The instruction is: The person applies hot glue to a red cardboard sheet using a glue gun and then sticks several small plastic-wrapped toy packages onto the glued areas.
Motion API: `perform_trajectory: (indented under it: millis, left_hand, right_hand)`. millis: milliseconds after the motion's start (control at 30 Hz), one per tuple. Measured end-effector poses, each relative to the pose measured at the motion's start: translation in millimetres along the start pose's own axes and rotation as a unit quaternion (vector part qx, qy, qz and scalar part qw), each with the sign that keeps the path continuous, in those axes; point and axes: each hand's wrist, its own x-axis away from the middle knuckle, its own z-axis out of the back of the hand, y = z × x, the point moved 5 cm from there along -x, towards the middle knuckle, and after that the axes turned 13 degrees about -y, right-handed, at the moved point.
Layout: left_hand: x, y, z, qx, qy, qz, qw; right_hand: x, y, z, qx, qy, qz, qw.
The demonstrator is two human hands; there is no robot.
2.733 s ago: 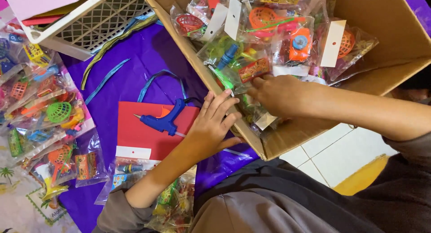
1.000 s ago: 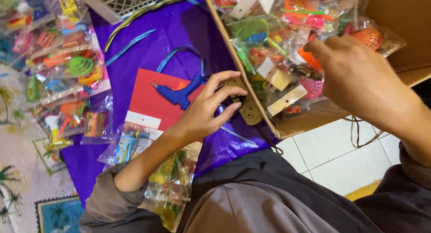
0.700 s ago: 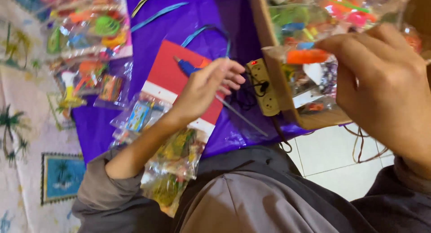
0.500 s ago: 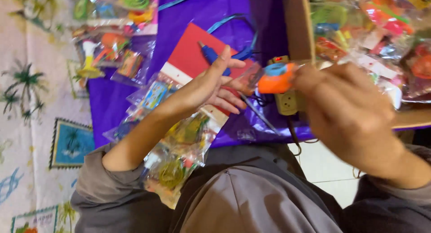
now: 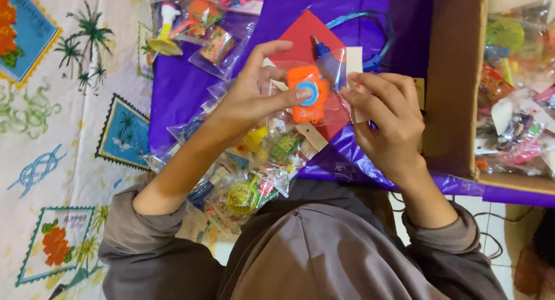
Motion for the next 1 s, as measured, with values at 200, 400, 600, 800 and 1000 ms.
perform_trajectory:
  millis: [200, 400, 600, 800, 1000]
  left_hand:
    - [22, 4, 14, -0.123, 0.098, -0.029, 0.987]
    - [23, -19, 38, -0.156, 0.120, -0.050, 0.979]
    - [25, -34, 25, -0.314, 0.082, 0.068, 0.944]
    - [4, -37, 18, -0.453, 0.053, 0.026, 0.889]
    - [-2, -33, 24, -0.476, 0.082, 0.127, 0.866]
  right_hand:
    - [-2, 16, -24, -0.313, 0.006, -0.172, 0.934]
    - [9, 47, -69, -0.691, -0.001, -0.372, 0.619]
    - [29, 47, -108, -0.625, -0.023, -0.340, 0.702]
    - [12, 34, -106, -0.521, -0.087, -0.299, 0.794]
    - [-4, 56, -64, -0.453, -0.132, -0.260, 0.842]
